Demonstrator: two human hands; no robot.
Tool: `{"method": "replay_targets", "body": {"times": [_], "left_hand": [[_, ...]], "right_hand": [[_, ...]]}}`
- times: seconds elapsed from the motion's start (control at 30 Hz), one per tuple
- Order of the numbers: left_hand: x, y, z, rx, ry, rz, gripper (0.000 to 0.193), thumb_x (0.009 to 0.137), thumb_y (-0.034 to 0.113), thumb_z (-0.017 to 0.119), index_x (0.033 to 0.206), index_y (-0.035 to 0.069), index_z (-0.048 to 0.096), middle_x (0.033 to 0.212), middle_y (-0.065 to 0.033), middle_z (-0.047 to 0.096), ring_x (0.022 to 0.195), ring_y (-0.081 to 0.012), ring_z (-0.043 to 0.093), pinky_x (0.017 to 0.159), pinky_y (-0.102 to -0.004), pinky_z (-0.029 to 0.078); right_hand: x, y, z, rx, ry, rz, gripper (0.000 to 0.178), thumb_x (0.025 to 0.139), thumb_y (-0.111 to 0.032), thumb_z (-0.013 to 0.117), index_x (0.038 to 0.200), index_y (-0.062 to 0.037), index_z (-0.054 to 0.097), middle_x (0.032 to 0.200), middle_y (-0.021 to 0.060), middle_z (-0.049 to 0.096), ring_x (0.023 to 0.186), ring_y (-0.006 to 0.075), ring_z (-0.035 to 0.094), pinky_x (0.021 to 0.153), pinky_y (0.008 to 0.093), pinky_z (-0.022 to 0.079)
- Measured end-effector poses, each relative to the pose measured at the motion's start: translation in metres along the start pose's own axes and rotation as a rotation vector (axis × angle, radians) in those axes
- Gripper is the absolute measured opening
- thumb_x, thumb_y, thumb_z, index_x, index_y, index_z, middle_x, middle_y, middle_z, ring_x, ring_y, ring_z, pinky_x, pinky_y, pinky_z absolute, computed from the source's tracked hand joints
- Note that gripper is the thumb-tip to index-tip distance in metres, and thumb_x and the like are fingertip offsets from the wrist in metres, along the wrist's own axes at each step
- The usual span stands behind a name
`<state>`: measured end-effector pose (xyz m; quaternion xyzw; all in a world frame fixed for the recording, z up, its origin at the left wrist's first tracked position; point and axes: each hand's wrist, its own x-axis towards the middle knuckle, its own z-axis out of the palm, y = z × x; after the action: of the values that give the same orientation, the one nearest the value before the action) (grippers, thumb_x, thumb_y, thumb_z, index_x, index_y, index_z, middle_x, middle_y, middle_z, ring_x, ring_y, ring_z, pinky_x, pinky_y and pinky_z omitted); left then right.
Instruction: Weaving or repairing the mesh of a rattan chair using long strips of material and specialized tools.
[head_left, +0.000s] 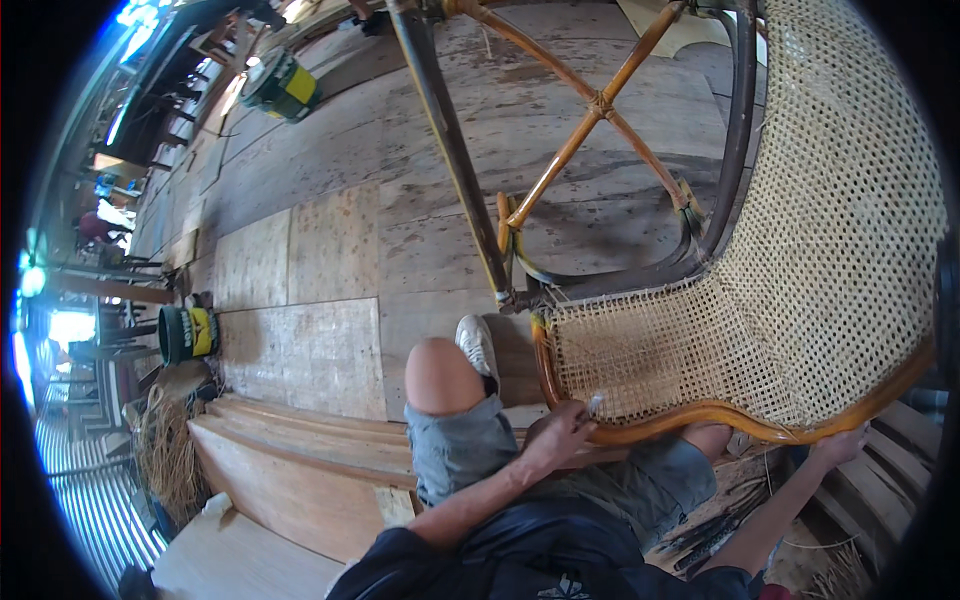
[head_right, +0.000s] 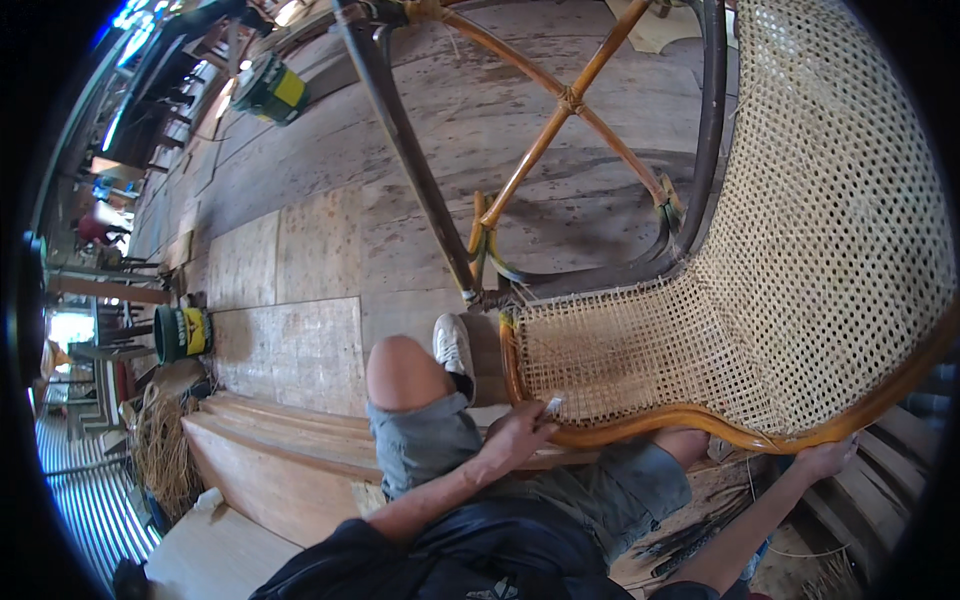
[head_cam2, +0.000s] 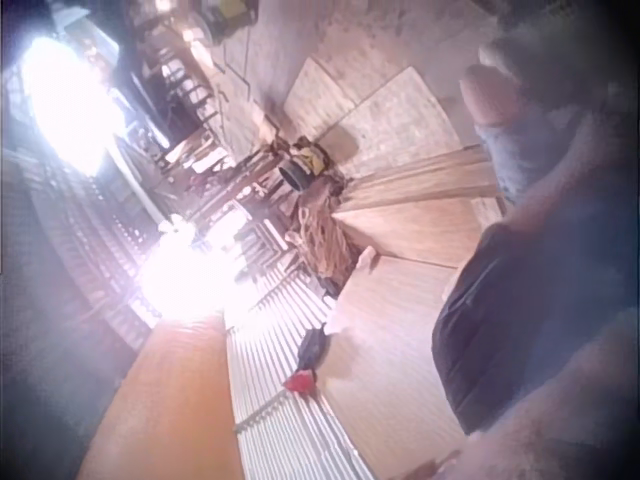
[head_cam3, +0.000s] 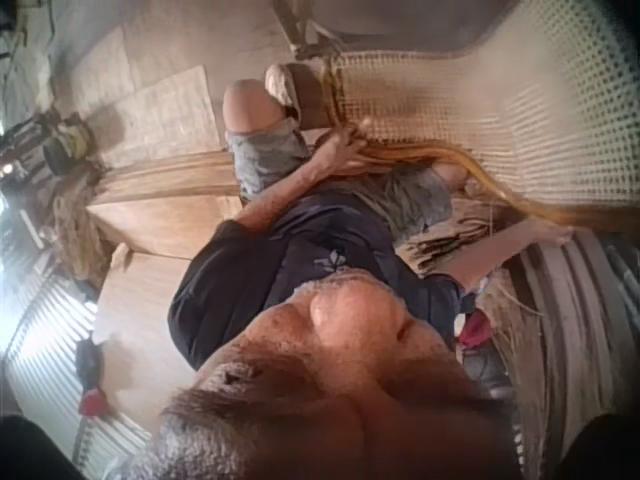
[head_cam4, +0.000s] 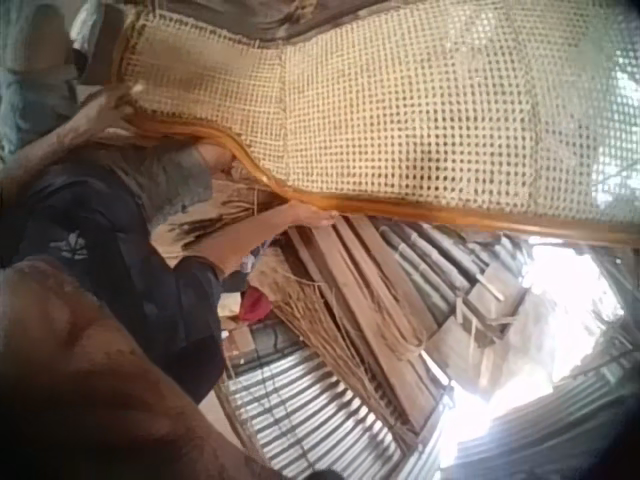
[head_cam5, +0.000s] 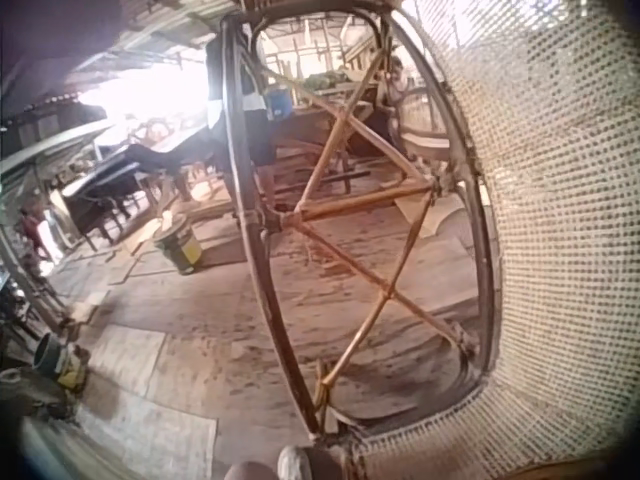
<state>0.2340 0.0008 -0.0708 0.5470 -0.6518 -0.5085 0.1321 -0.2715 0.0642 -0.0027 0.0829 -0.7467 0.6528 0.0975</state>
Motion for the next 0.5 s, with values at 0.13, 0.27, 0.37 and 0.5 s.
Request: {"method": "replay_targets", "body": {"times": [0.13, 0.27, 0.37, 0.5], "left_hand": [[0.012, -0.028, 0.006, -0.217, 0.156, -0.246, 0.029, 0.082, 0.022, 0.062, 0.102, 0.002, 0.056, 0.089, -0.0133, 0.057, 0.080, -0.0263, 0.058, 0.070, -0.0359, 0.047], [0.022, 0.002, -0.007, -0.141, -0.054, -0.179, 0.026, 0.085, 0.022, 0.056, 0.100, 0.002, 0.057, 0.095, -0.0195, 0.057, 0.086, -0.0383, 0.057, 0.072, -0.0427, 0.047], [0.037, 0.013, -0.011, -0.098, -0.096, -0.094, 0.024, 0.087, 0.021, 0.052, 0.098, 0.001, 0.056, 0.094, -0.0214, 0.057, 0.086, -0.0378, 0.057, 0.071, -0.0442, 0.047], [0.058, 0.004, -0.009, -0.205, -0.280, -0.168, 0.021, 0.087, 0.020, 0.050, 0.093, 0.000, 0.055, 0.078, -0.0190, 0.057, 0.074, -0.0319, 0.058, 0.065, -0.0420, 0.046]], "right_hand": [[0.025, 0.014, -0.048, -1.274, -0.226, -1.006, 0.042, 0.088, -0.027, 0.049, 0.116, 0.0047, 0.052, 0.110, 0.0212, 0.058, 0.095, 0.0386, 0.055, 0.079, 0.0448, 0.046], [0.065, 0.044, -0.085, -1.578, -0.189, -0.767, 0.044, 0.086, -0.029, 0.049, 0.117, 0.0024, 0.053, 0.113, 0.0207, 0.056, 0.099, 0.0359, 0.055, 0.082, 0.0445, 0.045], [0.054, 0.034, -0.087, -1.497, -0.176, -0.833, 0.045, 0.085, -0.031, 0.052, 0.115, 0.0020, 0.054, 0.113, 0.0209, 0.056, 0.101, 0.0332, 0.055, 0.086, 0.0429, 0.043], [0.048, 0.035, -0.070, -1.601, -0.241, -0.554, 0.043, 0.085, -0.030, 0.052, 0.112, 0.0025, 0.055, 0.113, 0.0210, 0.056, 0.104, 0.0331, 0.053, 0.090, 0.0405, 0.041]]}}
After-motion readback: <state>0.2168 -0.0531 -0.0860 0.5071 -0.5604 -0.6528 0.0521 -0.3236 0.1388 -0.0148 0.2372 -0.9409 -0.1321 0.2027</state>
